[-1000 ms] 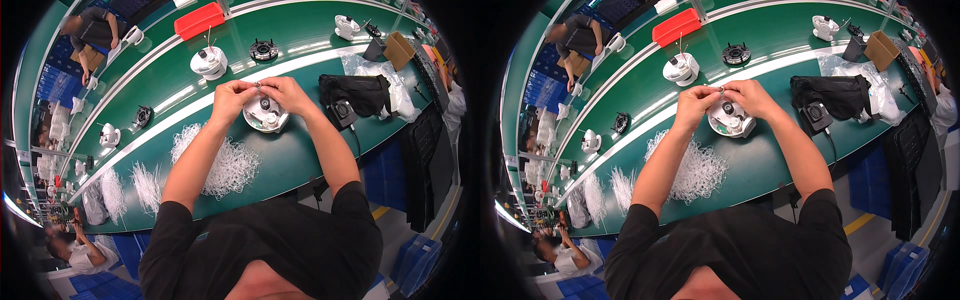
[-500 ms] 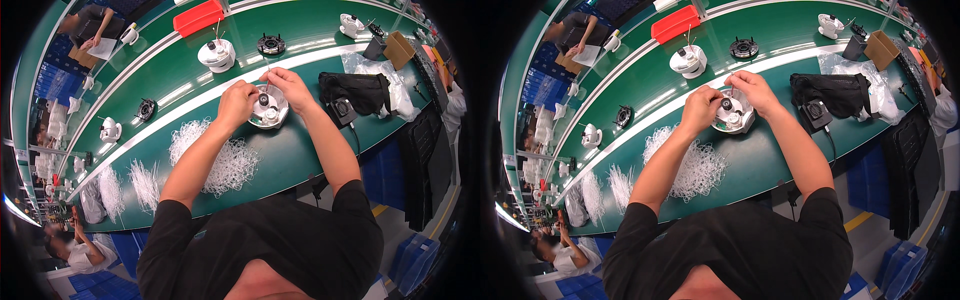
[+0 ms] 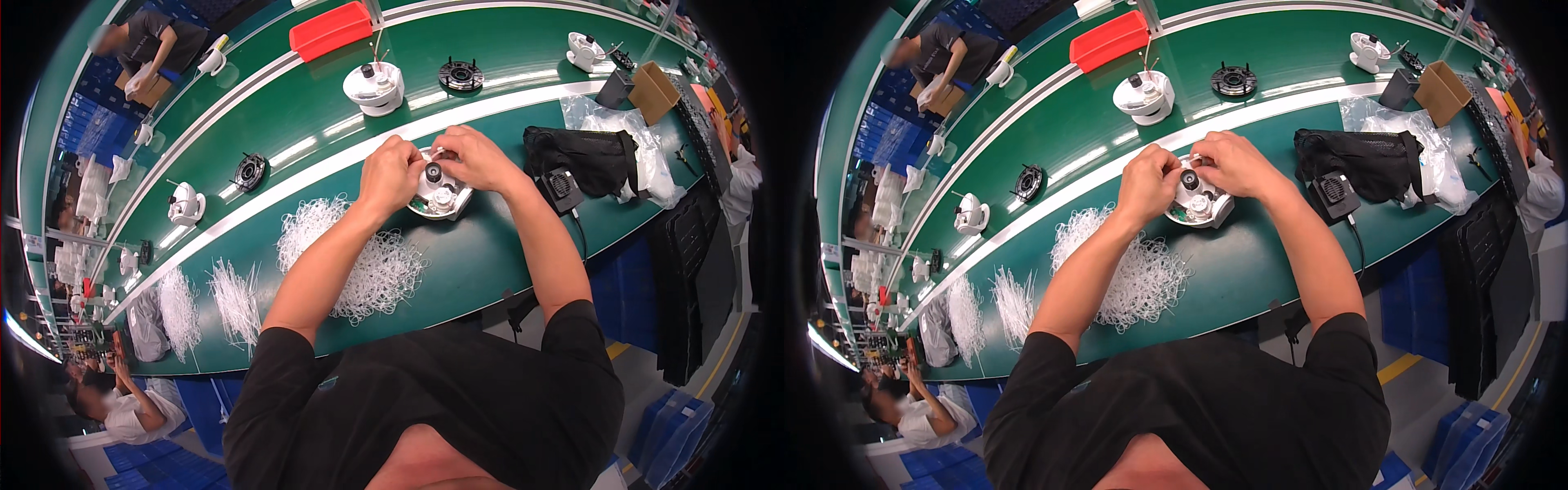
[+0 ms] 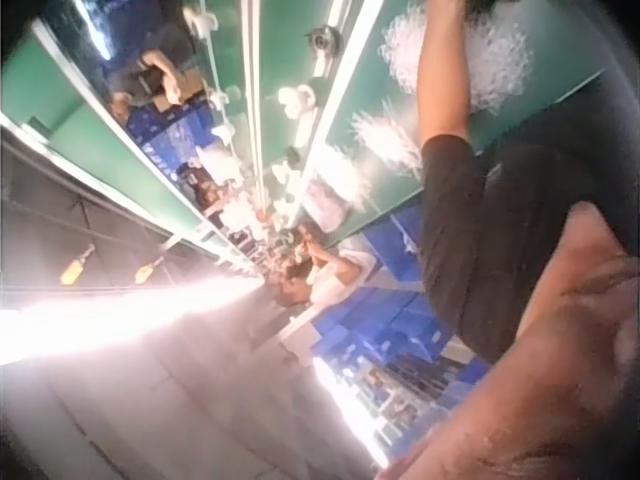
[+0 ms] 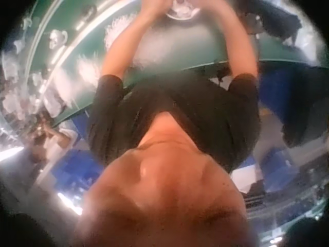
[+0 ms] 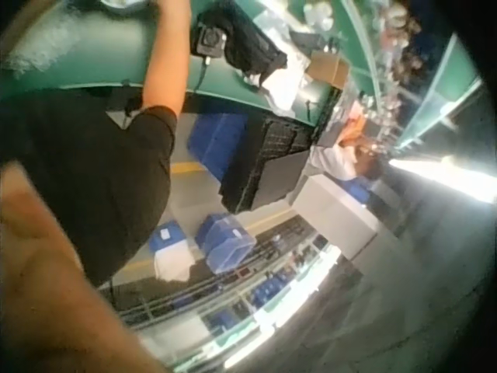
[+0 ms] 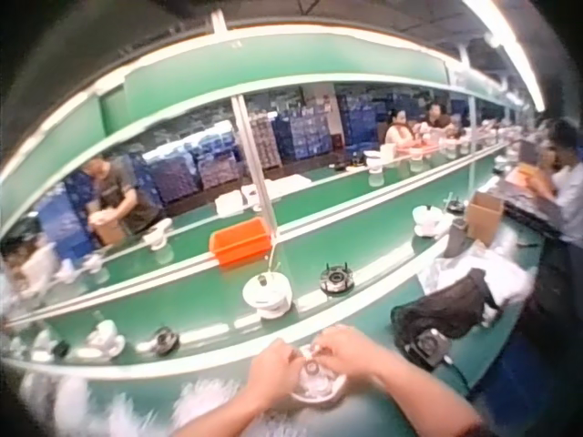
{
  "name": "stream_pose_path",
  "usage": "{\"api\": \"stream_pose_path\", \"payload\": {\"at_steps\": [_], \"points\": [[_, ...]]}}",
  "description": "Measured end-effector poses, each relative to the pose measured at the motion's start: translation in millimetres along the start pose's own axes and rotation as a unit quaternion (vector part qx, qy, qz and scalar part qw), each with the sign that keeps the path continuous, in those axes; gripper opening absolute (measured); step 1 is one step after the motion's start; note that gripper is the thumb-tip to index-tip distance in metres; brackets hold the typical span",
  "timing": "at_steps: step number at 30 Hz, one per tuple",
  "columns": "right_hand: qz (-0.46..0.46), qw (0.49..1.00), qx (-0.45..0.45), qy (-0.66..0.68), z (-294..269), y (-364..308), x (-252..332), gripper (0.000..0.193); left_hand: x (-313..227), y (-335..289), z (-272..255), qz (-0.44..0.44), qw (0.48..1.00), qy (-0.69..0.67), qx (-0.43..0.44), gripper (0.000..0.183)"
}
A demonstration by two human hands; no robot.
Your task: The person repeatedly picks white zip ties from a pile on a green workbench, threads each through a small white circular device, and secures it by hand. The person then places the device on the bench and repeats the process with additional units.
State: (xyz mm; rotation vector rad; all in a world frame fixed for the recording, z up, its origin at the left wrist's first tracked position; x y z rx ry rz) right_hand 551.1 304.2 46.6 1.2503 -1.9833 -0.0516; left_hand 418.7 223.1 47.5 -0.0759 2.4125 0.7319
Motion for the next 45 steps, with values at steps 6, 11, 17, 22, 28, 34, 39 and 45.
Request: {"api": "stream_pose_path", "payload": {"at_steps": [6,11,17,22,28,34,39,45], "points": [[-0.018,0.999,0.024,-0.022,0,-2,-3,0.015,10,2,-6,-0.025,0.999,0.032,0.011,0.013],[0.103,0.981,-0.005,0.162,-4,0,-13,0.019,35,-11,2,-0.181,0.969,-0.071,0.153,0.027],[0.226,0.879,-0.278,0.314,-3,-18,-88,0.041,61,-21,3,-0.307,0.872,-0.299,0.236,0.032],[0.290,0.885,-0.283,0.231,10,-27,-98,0.031,129,14,-42,-0.402,0.825,-0.398,-0.010,0.031],[0.231,0.936,-0.232,0.129,23,-21,-93,0.028,222,55,-37,-0.445,0.758,-0.436,-0.193,0.037],[0.238,0.934,-0.226,0.143,23,-21,-96,0.025,209,78,3,-0.447,0.651,-0.571,-0.225,0.065],[0.232,0.928,-0.246,0.156,21,-23,-100,0.026,118,105,80,-0.498,0.698,-0.515,-0.024,0.075],[0.269,0.890,-0.278,0.243,9,-27,-100,0.036,112,134,118,-0.438,0.733,-0.518,-0.053,0.034]]}}
Point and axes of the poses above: each hand's wrist, its own y-axis towards the middle knuckle, its own z-axis out of the palm, x = y × z, the point moved 6 cm from there along y, towards the middle knuckle, and after that the axes turned 8 degrees about -x, right-handed, at the moved point
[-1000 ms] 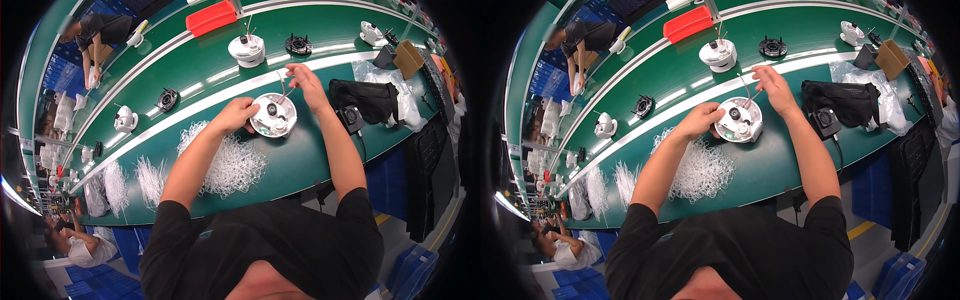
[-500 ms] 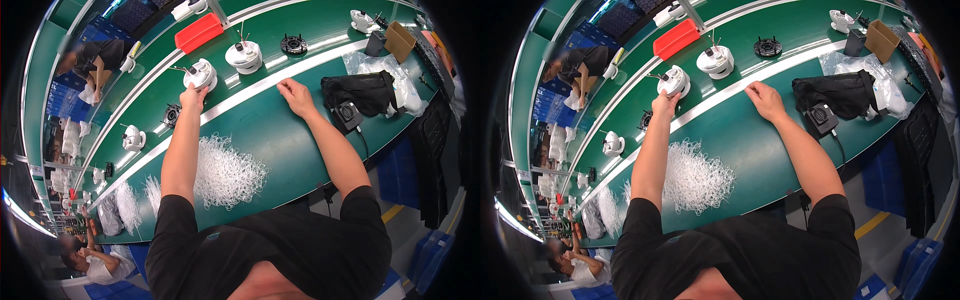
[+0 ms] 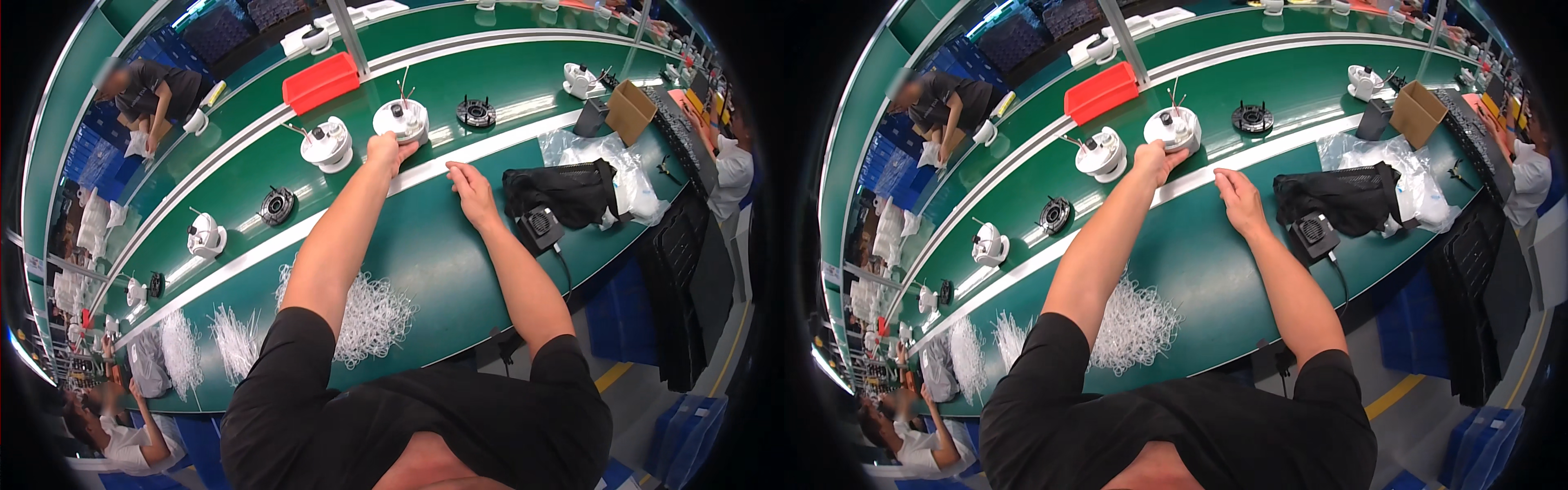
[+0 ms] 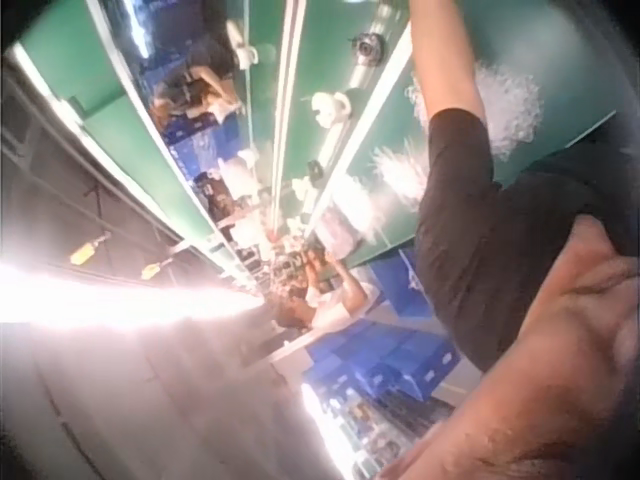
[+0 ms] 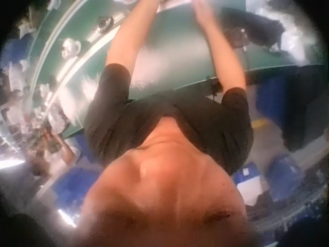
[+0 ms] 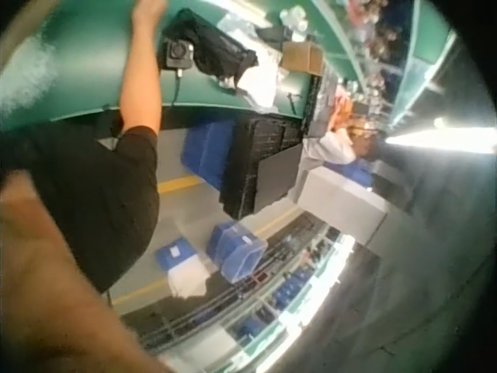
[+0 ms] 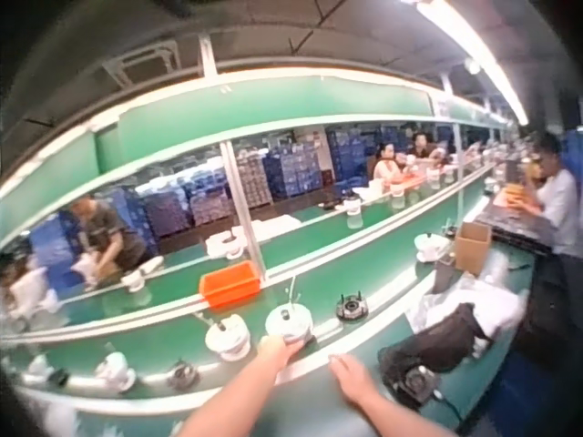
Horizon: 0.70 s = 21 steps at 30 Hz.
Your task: The person repeatedly picks white zip ties from a pile on a green workbench, threads each through a small white circular device, and secures it by hand. The person then places the device on the bench and repeats the process with additional units.
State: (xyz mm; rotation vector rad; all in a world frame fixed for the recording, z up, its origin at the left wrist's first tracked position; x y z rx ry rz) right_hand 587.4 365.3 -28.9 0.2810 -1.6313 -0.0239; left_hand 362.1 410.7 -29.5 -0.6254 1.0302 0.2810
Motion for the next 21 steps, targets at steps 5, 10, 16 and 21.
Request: {"api": "stream_pose_path", "payload": {"at_steps": [5,10,16,21], "points": [[-0.082,0.989,-0.097,-0.073,-22,17,16,0.044,-3,-63,-7,0.024,0.994,0.094,0.048,0.032],[-0.058,0.996,0.020,-0.068,3,16,30,0.043,5,-146,-31,-0.010,0.965,0.211,0.153,0.033],[-0.035,0.993,0.051,-0.097,19,0,47,0.036,23,-190,-69,-0.089,0.953,0.245,0.156,0.031],[-0.055,0.987,0.143,-0.043,29,-15,51,0.027,15,-200,-88,-0.108,0.939,0.283,0.164,0.039]]}}
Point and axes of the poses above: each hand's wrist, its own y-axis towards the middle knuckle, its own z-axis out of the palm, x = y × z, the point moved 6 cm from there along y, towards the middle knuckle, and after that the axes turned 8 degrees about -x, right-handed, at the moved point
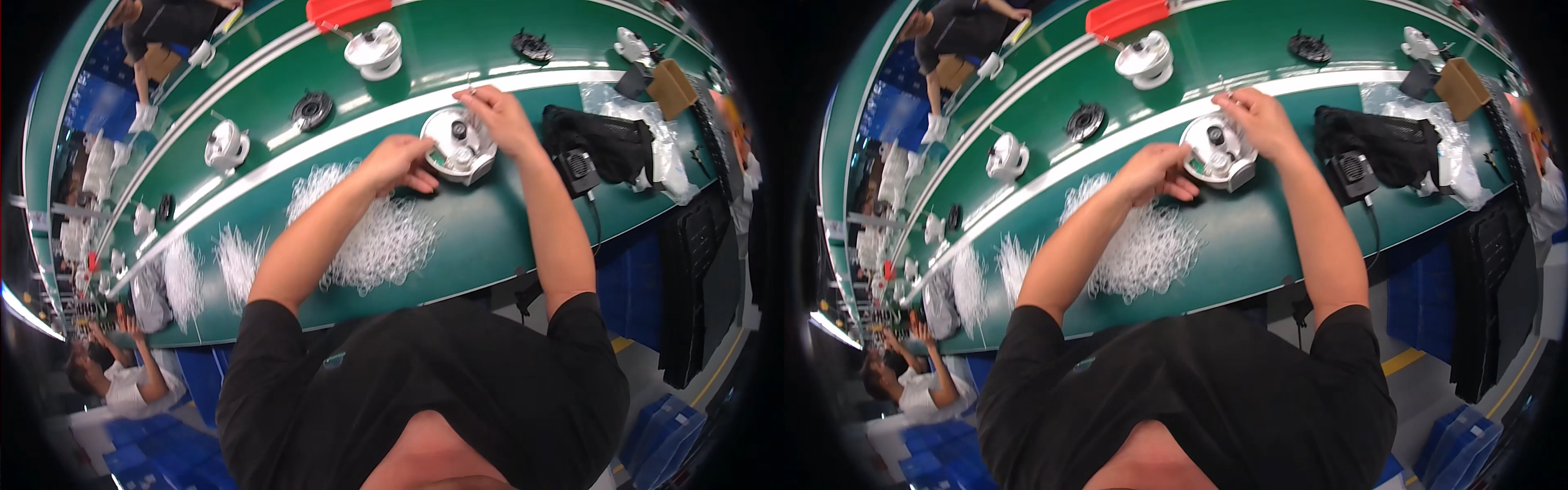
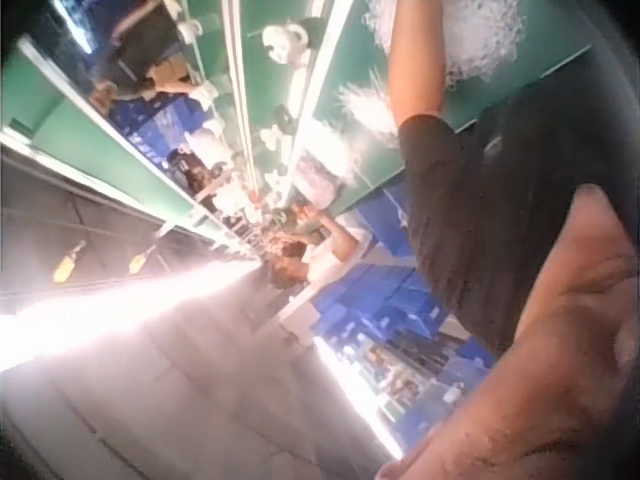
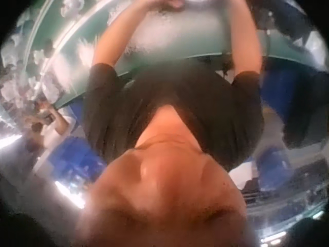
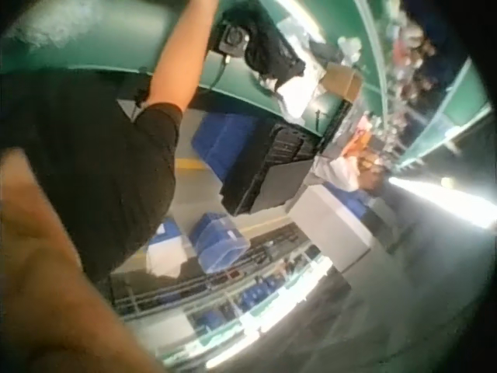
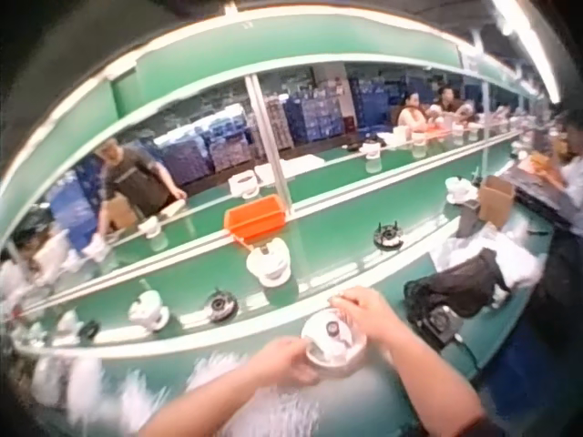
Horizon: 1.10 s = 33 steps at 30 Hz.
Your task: The person repeatedly picks white zip ties from a pile on a green workbench, threads each through a small white circular device, and secures it by hand. The person then places the device on the bench and repeats the process with additional units.
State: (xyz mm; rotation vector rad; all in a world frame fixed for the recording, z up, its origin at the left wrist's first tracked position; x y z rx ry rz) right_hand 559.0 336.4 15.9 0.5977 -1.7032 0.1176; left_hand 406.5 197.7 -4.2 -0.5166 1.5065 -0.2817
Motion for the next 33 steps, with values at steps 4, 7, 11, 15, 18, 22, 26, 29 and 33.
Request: {"api": "stream_pose_path", "payload": {"at_steps": [4,7,11,15,18,22,26,29,33], "points": [[0.030,0.994,0.053,0.092,8,-14,20,0.027,-7,-10,-48,0.138,0.942,0.275,-0.137,0.036],[0.033,0.992,0.055,0.104,6,-15,21,0.029,-8,-26,-57,0.202,0.892,0.378,-0.141,0.021],[0.057,0.992,0.034,0.107,7,-16,14,0.031,2,-43,-34,0.193,0.861,0.464,-0.080,0.019],[0.047,0.999,0.013,0.011,5,-16,11,0.035,10,-44,-14,0.178,0.817,0.544,-0.069,0.020],[0.015,0.997,0.010,-0.075,0,-18,12,0.037,15,-40,-9,0.178,0.810,0.555,-0.069,0.021],[0.008,0.995,0.024,-0.094,0,-19,21,0.038,18,-34,-11,0.170,0.832,0.527,-0.040,0.020],[0.003,0.998,0.015,-0.065,-1,-18,24,0.034,12,-35,-19,0.182,0.865,0.466,-0.033,0.017],[-0.001,1.000,0.012,-0.020,1,-16,18,0.029,-2,-36,-30,0.169,0.907,0.384,-0.046,0.016],[0.004,0.999,0.032,-0.030,3,-15,27,0.024,-21,-37,-38,0.195,0.936,0.288,-0.056,0.010]]}}
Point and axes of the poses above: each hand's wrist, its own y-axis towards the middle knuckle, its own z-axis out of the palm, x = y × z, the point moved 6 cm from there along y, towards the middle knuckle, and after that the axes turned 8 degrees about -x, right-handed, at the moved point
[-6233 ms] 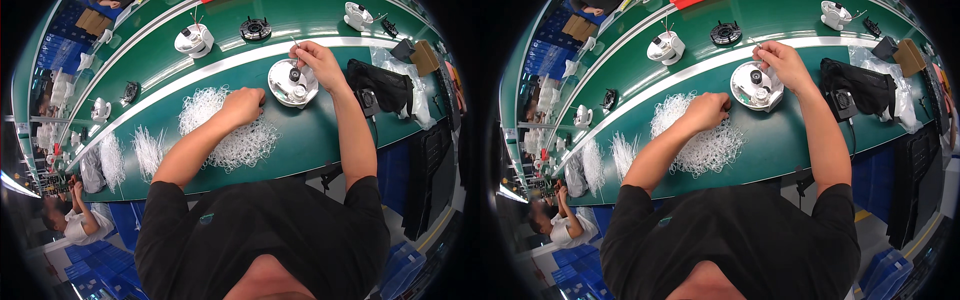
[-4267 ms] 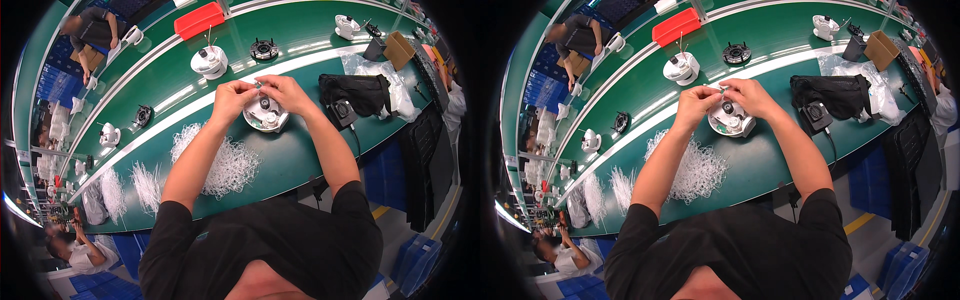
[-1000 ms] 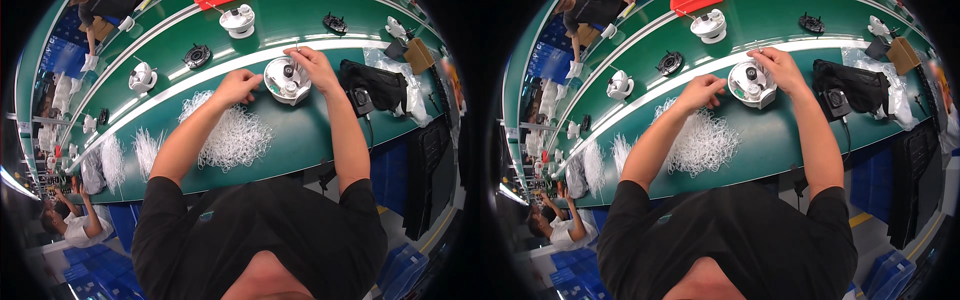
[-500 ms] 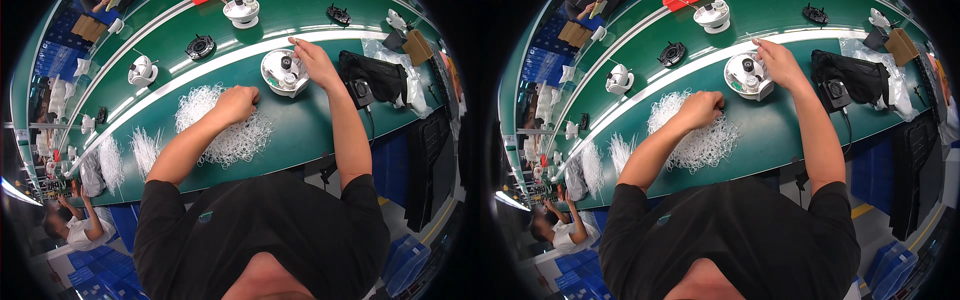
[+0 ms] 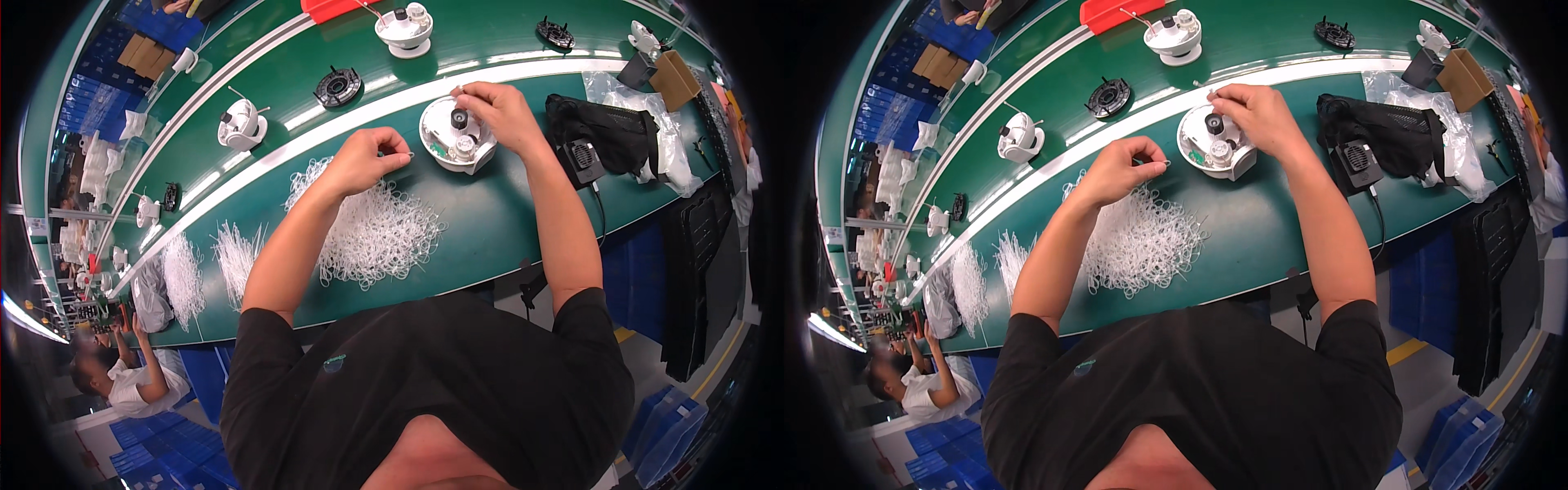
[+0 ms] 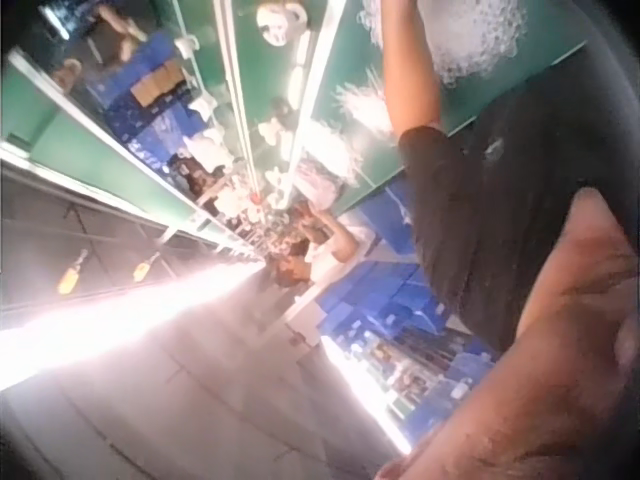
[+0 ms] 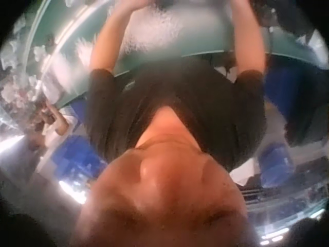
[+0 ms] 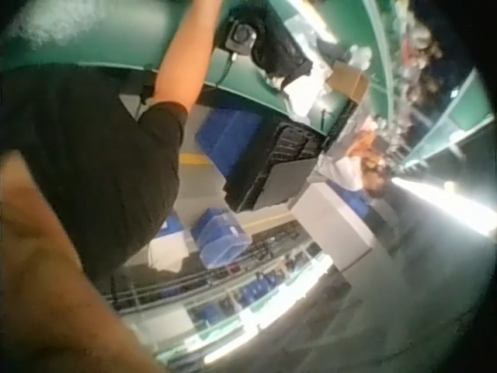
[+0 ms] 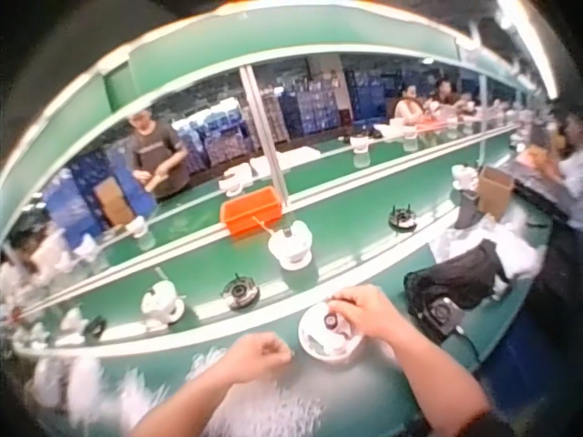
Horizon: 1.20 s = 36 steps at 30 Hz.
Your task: The person repeatedly picks white zip ties from a pile on a green workbench, threads each through a small white circular device, and secures it by hand. The person then places the device on the bench and repeats the process with additional units.
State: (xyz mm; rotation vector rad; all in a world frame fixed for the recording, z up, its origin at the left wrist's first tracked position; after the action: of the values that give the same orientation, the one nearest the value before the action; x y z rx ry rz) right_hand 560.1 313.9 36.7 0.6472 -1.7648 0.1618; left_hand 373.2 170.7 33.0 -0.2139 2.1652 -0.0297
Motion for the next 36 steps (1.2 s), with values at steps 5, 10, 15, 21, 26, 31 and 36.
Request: {"api": "stream_pose_path", "payload": {"at_steps": [5,10,15,21,26,31,36], "points": [[-0.019,0.999,0.025,-0.023,9,-1,11,0.024,-7,14,-9,0.028,0.973,-0.216,-0.072,0.013],[-0.057,0.997,0.027,-0.054,11,9,10,0.023,-21,40,-7,0.077,0.942,-0.298,-0.131,0.015],[-0.064,0.996,0.019,-0.053,10,10,8,0.022,-26,56,5,0.080,0.907,-0.381,-0.160,0.024],[-0.078,0.992,0.015,-0.099,11,9,17,0.020,-24,66,19,0.042,0.917,-0.379,-0.121,0.028],[-0.092,0.988,0.005,-0.120,7,10,15,0.019,-27,71,24,0.017,0.955,-0.284,-0.087,0.019],[-0.058,0.998,0.033,-0.010,5,7,14,0.019,-28,73,21,0.024,0.973,-0.192,-0.124,0.012],[-0.040,0.997,0.046,0.040,9,10,3,0.022,-34,70,23,0.076,0.985,-0.074,-0.139,0.011]]}}
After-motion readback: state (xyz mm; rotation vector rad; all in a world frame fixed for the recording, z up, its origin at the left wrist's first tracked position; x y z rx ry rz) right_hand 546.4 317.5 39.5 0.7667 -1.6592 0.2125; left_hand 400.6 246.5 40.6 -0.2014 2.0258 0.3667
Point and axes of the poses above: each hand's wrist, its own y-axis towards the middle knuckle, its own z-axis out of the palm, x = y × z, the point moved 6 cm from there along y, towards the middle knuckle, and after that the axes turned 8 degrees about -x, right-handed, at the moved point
